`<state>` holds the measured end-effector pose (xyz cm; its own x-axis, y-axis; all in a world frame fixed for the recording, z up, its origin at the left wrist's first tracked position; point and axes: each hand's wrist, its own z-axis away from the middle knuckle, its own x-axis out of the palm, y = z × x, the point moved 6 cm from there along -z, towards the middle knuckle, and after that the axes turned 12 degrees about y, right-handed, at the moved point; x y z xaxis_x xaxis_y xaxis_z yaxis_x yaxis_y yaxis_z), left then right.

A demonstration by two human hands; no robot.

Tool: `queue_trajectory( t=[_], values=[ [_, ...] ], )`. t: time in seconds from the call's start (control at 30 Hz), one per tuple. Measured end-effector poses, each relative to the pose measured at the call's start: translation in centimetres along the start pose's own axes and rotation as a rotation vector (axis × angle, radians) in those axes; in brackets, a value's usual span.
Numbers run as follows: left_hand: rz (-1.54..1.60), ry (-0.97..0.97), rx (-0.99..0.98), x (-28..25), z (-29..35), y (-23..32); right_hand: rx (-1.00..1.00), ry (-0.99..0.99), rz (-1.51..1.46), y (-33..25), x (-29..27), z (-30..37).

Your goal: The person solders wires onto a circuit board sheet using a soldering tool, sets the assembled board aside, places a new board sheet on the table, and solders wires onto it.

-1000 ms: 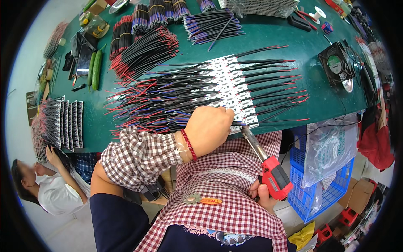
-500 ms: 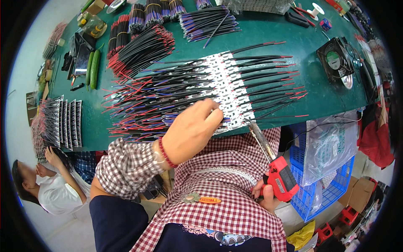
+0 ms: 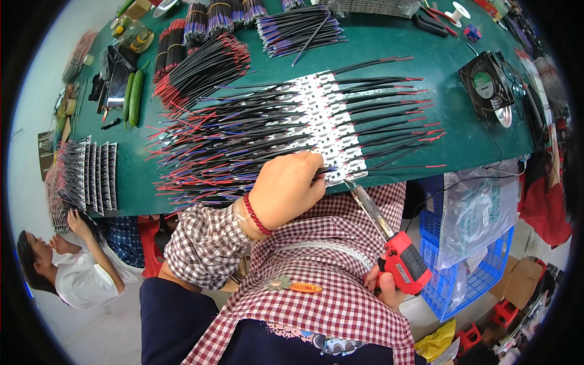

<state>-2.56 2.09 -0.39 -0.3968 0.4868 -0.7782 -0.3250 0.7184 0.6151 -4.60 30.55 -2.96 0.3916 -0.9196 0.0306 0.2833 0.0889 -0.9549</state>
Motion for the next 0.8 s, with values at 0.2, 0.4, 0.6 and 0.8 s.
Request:
queue_trajectory(
  t=[0.2,0.4,0.6,0.8],
  values=[
    [-0.012,-0.001,0.046,0.1,0.0,0.4,0.100,-0.101,0.012,-0.1,1.0,-0.2],
    [-0.115,-0.065,0.099,0.3,-0.5,1.1,0.157,-0.148,0.132,1.0,1.2,-0.3],
    [-0.154,-0.158,0.187,0.9,-1.2,1.1,0.179,-0.117,0.060,0.1,1.8,-0.4],
    [-0.132,-0.185,0.210,1.2,-1.3,0.9,0.142,-0.196,0.115,0.0,2.3,-0.6]
  ],
)
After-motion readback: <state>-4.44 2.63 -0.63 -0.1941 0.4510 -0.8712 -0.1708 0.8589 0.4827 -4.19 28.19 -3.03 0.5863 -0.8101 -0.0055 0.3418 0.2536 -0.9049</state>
